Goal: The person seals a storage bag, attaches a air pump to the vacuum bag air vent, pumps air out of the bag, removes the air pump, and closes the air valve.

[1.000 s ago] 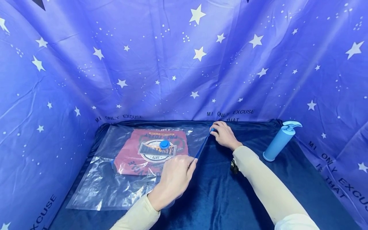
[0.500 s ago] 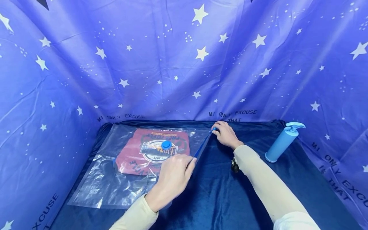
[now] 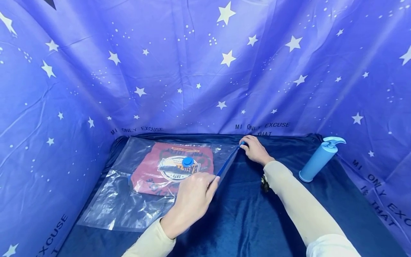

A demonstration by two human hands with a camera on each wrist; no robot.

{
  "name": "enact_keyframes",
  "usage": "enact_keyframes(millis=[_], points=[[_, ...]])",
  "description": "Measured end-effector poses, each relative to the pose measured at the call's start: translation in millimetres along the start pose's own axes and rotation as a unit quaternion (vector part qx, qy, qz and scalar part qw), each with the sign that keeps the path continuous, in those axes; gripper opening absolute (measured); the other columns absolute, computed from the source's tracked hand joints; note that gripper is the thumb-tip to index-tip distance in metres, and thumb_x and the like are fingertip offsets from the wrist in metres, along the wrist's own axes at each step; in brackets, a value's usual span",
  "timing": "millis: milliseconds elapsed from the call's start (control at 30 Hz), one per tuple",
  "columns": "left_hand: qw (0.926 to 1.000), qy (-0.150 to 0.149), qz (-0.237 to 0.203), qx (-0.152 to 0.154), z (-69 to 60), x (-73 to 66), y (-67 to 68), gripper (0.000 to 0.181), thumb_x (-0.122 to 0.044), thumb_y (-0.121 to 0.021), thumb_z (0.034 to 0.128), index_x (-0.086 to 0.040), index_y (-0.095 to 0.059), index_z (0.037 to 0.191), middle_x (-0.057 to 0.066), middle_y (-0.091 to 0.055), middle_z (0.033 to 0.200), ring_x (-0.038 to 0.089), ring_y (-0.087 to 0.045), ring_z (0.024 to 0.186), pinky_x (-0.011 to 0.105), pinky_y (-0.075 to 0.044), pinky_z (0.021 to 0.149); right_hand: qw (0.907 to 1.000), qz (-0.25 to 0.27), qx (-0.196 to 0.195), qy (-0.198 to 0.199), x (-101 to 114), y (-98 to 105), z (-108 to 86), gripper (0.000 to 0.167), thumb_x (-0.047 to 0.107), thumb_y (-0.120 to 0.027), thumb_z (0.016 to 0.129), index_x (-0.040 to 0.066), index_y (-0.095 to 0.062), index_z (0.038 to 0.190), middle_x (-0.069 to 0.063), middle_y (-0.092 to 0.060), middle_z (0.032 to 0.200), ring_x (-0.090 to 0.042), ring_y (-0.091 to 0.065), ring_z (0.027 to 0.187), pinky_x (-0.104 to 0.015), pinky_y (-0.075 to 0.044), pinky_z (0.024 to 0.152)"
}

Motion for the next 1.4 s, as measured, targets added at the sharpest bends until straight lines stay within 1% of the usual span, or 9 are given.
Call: enact_keyframes(millis=[233, 367, 600, 800, 967, 1100, 1200, 1300, 1400], points=[[1.0, 0.0, -0.003, -0.003, 1.6, -1.0, 5.3, 0.046, -0.019, -0.066, 0.1036, -0.023, -0.046, 0.063, -0.012, -0.039, 0.06, 0.009, -0.05, 0.055, 0.029, -0.04, 0.048, 0.9999, -0.012, -0.001, 0.009, -1, 4, 4.6, 0.019, 0.014, -0.055, 0.111, 0.007, -0.066, 0.124, -0.018, -0.054, 0.145, -0.042, -0.033, 0.148, -0.063, -0.031, 0.116], [1.0, 0.0, -0.003, -0.004, 2.0, -1.3, 6.0, 0.046, -0.019, -0.067, 0.1033, -0.023, -0.046, 0.063, -0.012, -0.039, 0.06, 0.01, -0.051, 0.055, 0.03, -0.041, 0.049, 0.9999, -0.014, 0.01, 0.002, -2, 5, 6.0, 0.02, 0.015, -0.054, 0.112, 0.008, -0.065, 0.126, -0.018, -0.055, 0.145, -0.042, -0.037, 0.145, -0.063, -0.034, 0.113], [0.9999, 0.002, -0.01, -0.003, 3.6, -1.2, 5.4, 0.046, -0.018, -0.067, 0.1032, -0.023, -0.046, 0.062, -0.011, -0.039, 0.06, 0.01, -0.051, 0.055, 0.029, -0.041, 0.049, 0.999, 0.033, 0.026, -0.013, -2, 3, 7.3, 0.018, 0.012, -0.051, 0.112, 0.009, -0.062, 0.126, -0.018, -0.062, 0.129, -0.037, -0.057, 0.116, -0.056, -0.046, 0.097], [1.0, 0.001, -0.006, 0.007, 5.0, -2.3, 1.7, 0.044, -0.02, -0.067, 0.1037, -0.023, -0.05, 0.063, -0.011, -0.044, 0.061, 0.013, -0.059, 0.059, 0.033, -0.045, 0.051, 0.9963, 0.073, 0.03, -0.034, -5, 3, 7.8, 0.018, 0.012, -0.049, 0.113, 0.012, -0.06, 0.128, -0.017, -0.064, 0.125, -0.031, -0.057, 0.099, -0.05, -0.047, 0.087], [1.0, -0.002, -0.005, 0.001, 7.5, -4.5, -0.3, 0.04, -0.021, -0.068, 0.1033, -0.022, -0.055, 0.065, -0.009, -0.05, 0.063, 0.016, -0.064, 0.061, 0.036, -0.048, 0.052, 0.994, 0.101, 0.016, -0.038, -2, 9, 9.3, 0.026, 0.009, -0.055, 0.11, 0.006, -0.06, 0.136, -0.02, -0.066, 0.115, -0.032, -0.061, 0.094, -0.049, -0.048, 0.084], [0.9999, 0.002, -0.008, 0.007, 9.5, -4.3, -4.5, 0.041, -0.022, -0.067, 0.1039, -0.022, -0.054, 0.064, -0.01, -0.05, 0.063, 0.015, -0.061, 0.06, 0.034, -0.046, 0.052, 0.9854, 0.152, 0.036, -0.068, 4, 13, 7.6, 0.046, 0.001, -0.058, 0.106, 0.0, -0.047, 0.15, -0.022, -0.069, 0.115, -0.036, -0.066, 0.102, -0.045, -0.051, 0.081], [0.9999, 0.004, -0.008, 0.007, 11.6, -4.2, -7.0, 0.043, -0.022, -0.067, 0.104, -0.022, -0.053, 0.064, -0.01, -0.048, 0.062, 0.014, -0.06, 0.058, 0.033, -0.046, 0.051, 0.9728, 0.2, 0.068, -0.096, 8, 16, 5.4, 0.058, -0.004, -0.053, 0.104, -0.004, -0.032, 0.158, -0.029, -0.067, 0.123, -0.042, -0.066, 0.11, -0.042, -0.054, 0.078], [1.0, 0.004, -0.006, 0.005, 14.2, -5.6, -9.8, 0.041, -0.022, -0.067, 0.104, -0.022, -0.054, 0.065, -0.009, -0.052, 0.063, 0.016, -0.063, 0.06, 0.035, -0.047, 0.052, 0.9589, 0.236, 0.104, -0.118, 11, 18, -0.5, 0.061, -0.001, -0.048, 0.107, -0.006, -0.02, 0.161, -0.035, -0.06, 0.135, -0.047, -0.064, 0.118, -0.047, -0.057, 0.082], [1.0, 0.0, -0.003, 0.008, 15.7, -7.9, -13.6, 0.039, -0.022, -0.067, 0.1041, -0.022, -0.058, 0.066, -0.009, -0.057, 0.066, 0.016, -0.067, 0.064, 0.035, -0.049, 0.053, 0.9551, 0.238, 0.123, -0.126, 15, 20, -10.9, 0.06, 0.002, -0.046, 0.108, -0.009, -0.019, 0.161, -0.037, -0.055, 0.141, -0.048, -0.062, 0.122, -0.055, -0.056, 0.09]])
Point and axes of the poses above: each hand's wrist, its own z-axis towards the middle knuckle, its own y-axis out of the back of the hand, x = y × z, the point moved 6 cm from there along z, towards the middle knuckle
